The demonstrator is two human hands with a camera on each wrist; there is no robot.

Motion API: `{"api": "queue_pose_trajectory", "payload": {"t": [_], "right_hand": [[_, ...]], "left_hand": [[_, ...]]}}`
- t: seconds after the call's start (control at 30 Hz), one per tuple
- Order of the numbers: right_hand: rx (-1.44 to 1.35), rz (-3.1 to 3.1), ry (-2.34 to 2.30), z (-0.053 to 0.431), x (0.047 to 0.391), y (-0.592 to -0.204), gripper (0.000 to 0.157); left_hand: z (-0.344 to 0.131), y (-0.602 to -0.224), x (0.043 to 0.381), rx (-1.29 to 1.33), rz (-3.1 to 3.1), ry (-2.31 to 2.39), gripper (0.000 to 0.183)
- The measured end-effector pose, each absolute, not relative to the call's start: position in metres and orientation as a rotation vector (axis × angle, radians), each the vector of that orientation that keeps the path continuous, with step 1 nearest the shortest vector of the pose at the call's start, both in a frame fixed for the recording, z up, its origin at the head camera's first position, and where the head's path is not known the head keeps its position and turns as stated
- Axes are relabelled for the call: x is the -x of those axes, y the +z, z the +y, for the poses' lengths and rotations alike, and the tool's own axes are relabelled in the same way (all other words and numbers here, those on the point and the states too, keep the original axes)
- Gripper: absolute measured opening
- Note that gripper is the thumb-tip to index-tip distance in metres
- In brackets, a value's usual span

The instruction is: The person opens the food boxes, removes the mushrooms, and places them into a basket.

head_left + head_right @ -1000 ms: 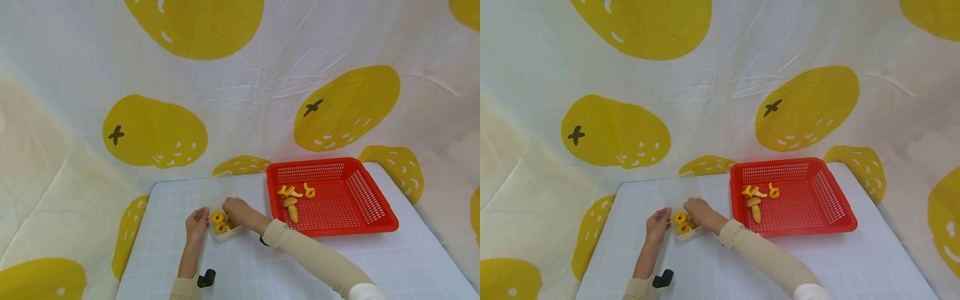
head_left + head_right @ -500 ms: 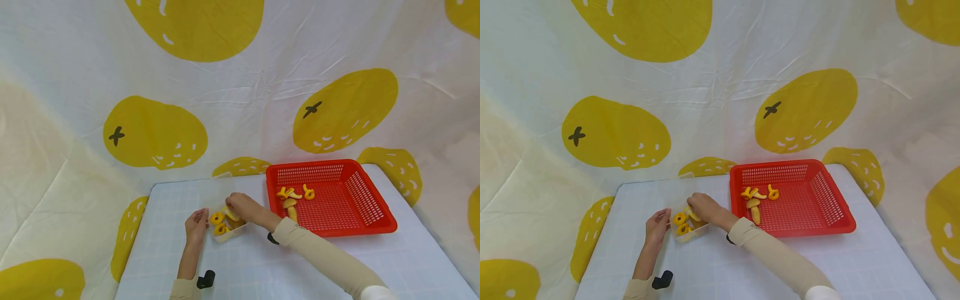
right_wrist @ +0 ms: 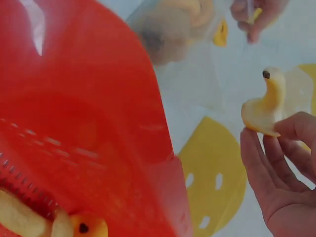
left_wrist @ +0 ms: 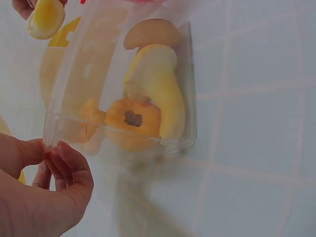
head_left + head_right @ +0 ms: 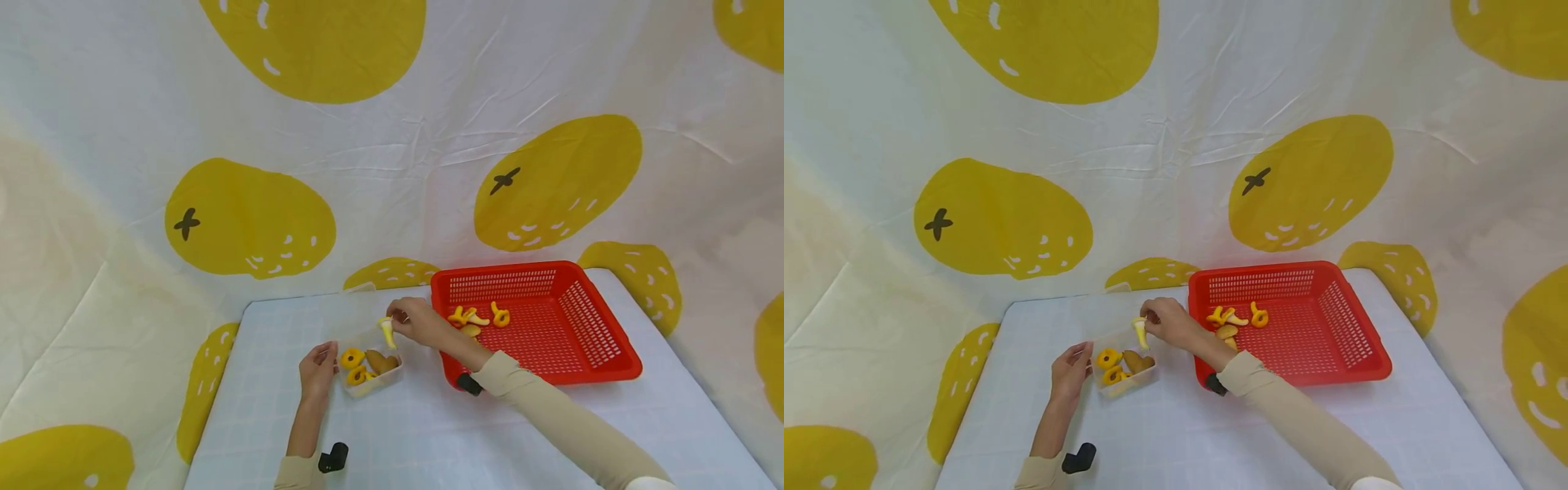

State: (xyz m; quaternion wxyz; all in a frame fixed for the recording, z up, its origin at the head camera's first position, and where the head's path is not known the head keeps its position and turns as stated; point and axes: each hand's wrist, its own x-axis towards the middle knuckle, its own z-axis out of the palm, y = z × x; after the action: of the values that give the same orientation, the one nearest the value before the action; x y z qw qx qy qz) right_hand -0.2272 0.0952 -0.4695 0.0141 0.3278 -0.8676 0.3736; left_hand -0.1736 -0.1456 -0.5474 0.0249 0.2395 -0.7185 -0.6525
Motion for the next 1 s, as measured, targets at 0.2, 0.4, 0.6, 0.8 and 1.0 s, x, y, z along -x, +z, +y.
{"api": "queue_pose_trajectory", "payload": {"t": [0.2, 0.4, 0.6, 0.8, 1.0], "right_hand": [[-0.890, -2.693, 1.332, 0.122, 0.228, -0.464, 0.009], [-0.713, -2.724, 1.398, 0.148, 0.223, -0.463, 0.011], [-0.566, -2.729, 1.395, 0.173, 0.219, -0.466, 0.012], [-0.455, -2.738, 1.422, 0.198, 0.211, -0.469, 0.013], [-0.381, -2.769, 1.388, 0.222, 0.204, -0.479, 0.013]], "left_hand": [[-0.148, -0.549, 0.174, -0.740, -2.232, -2.016, 0.039], [-0.148, -0.548, 0.172, -0.748, -2.257, -2.017, 0.041], [-0.147, -0.545, 0.171, -0.759, -2.265, -2.003, 0.040], [-0.147, -0.544, 0.170, -0.744, -2.267, -2.013, 0.042], [-0.145, -0.543, 0.171, -0.762, -2.286, -1.997, 0.043]]}}
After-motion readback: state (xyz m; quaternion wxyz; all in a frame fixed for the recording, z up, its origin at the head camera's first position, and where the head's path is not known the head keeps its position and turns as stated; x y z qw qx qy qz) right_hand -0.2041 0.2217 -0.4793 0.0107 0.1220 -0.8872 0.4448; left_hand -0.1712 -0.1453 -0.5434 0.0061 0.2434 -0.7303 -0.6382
